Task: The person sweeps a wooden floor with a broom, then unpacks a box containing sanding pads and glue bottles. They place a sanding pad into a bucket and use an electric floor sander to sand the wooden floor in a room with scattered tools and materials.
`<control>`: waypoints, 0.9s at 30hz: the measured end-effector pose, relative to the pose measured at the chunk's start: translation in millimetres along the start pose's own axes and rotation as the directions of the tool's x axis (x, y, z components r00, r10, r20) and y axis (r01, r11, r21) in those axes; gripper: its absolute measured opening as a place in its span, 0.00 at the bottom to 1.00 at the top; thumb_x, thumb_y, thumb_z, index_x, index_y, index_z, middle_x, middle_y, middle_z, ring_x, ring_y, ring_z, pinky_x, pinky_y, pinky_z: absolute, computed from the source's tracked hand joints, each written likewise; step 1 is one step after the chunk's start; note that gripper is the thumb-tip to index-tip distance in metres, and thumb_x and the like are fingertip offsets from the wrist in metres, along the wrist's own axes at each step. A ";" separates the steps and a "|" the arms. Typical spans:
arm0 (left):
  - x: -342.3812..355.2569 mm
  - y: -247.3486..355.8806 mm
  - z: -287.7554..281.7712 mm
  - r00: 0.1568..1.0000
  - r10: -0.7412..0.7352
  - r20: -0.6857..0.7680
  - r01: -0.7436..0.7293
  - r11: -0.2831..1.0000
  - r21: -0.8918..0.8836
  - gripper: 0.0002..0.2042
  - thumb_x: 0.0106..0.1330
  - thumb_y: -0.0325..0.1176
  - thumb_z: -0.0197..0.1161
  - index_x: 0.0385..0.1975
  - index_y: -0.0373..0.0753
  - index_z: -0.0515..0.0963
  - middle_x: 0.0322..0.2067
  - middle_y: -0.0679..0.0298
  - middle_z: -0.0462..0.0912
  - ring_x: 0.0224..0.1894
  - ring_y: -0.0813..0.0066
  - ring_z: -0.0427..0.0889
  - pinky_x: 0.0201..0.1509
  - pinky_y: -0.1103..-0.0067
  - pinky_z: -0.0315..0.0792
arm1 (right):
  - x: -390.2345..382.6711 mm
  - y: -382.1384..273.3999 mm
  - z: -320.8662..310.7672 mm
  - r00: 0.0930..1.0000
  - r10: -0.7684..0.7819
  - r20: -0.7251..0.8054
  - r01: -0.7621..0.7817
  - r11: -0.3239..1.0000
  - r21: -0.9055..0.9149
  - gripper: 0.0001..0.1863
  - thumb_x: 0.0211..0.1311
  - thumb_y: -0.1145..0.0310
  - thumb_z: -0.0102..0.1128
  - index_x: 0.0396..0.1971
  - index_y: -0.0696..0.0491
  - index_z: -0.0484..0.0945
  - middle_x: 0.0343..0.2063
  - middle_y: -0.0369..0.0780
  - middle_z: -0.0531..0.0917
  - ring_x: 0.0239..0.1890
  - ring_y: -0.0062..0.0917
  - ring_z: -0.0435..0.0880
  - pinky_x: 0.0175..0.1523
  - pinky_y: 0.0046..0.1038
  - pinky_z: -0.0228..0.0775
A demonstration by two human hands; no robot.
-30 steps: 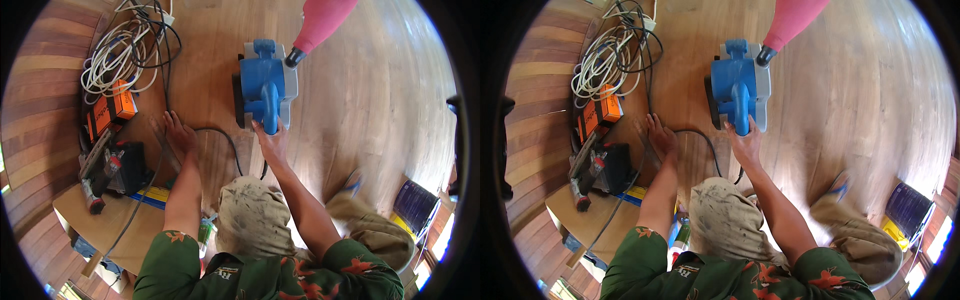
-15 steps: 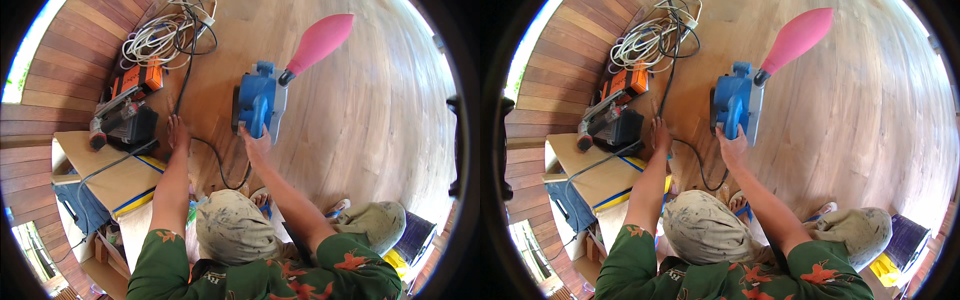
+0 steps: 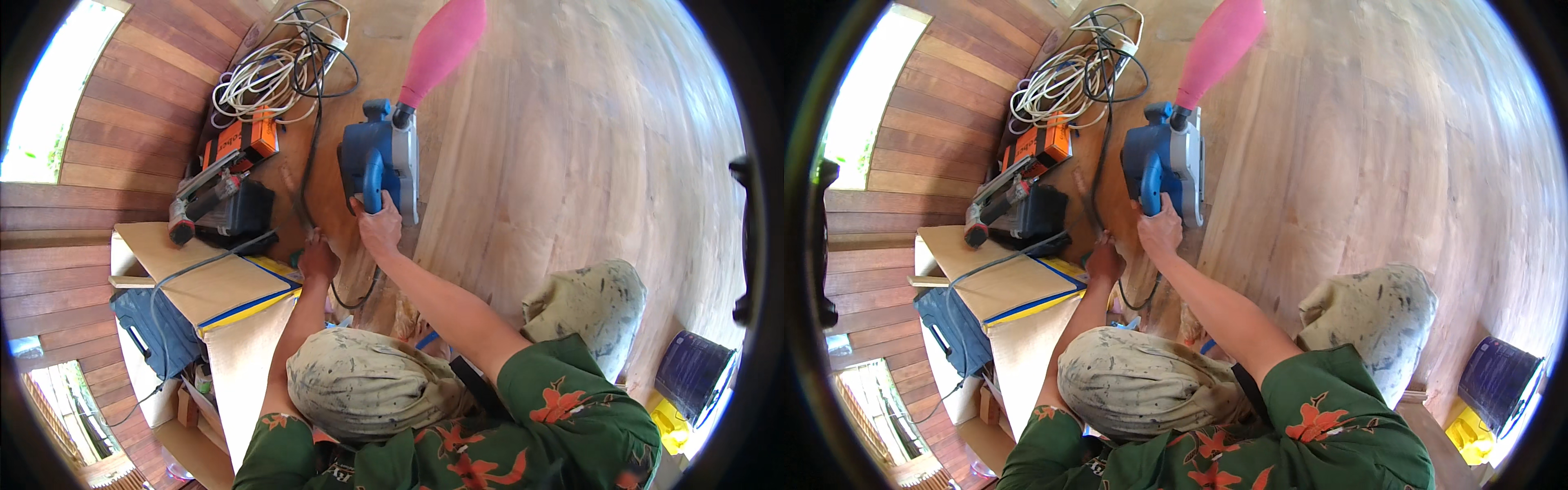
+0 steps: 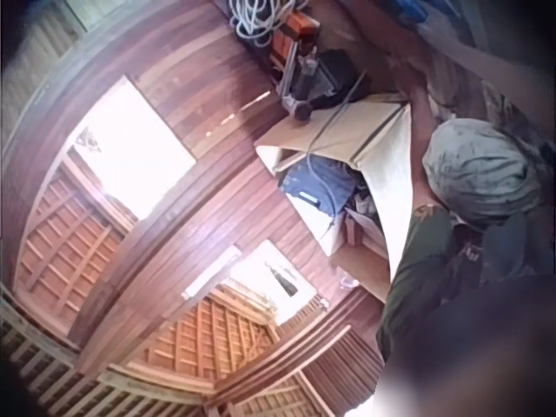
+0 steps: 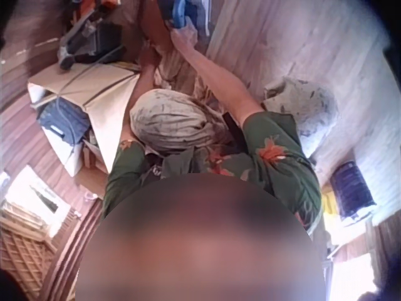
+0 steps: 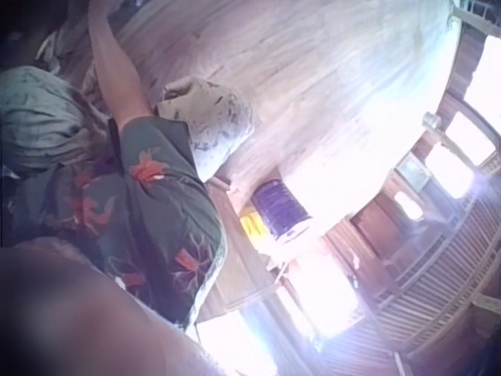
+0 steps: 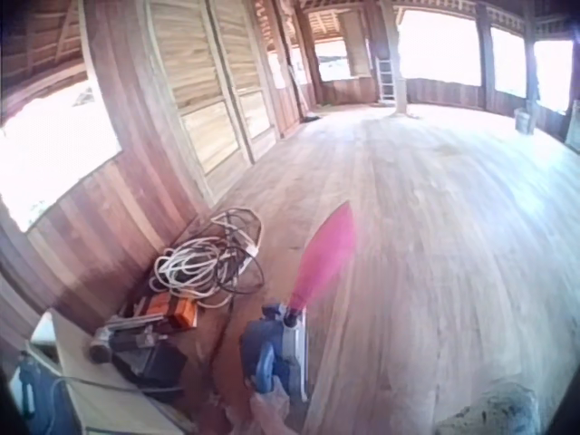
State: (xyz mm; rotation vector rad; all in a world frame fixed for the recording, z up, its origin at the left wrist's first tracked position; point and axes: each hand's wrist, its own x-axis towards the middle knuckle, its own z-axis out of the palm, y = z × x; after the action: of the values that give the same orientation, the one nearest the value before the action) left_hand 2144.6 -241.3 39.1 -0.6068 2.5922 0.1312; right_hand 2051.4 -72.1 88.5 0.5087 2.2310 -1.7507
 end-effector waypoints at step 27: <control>37.1 -52.7 64.1 0.978 0.123 -0.167 -0.107 0.989 0.098 0.42 0.66 0.27 0.65 0.80 0.34 0.51 0.82 0.51 0.46 0.80 0.43 0.54 0.77 0.62 0.67 | -35.0 -0.5 53.6 0.999 -0.012 -0.046 0.015 0.998 0.063 0.24 0.59 0.49 0.75 0.39 0.54 0.78 0.32 0.52 0.85 0.40 0.55 0.84 0.45 0.47 0.73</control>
State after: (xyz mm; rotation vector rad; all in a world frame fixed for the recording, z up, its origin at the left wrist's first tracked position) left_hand 2165.7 -290.8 -34.1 -0.4540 2.7851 -0.0001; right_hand 2082.2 -128.1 90.4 0.5539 2.2206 -1.8395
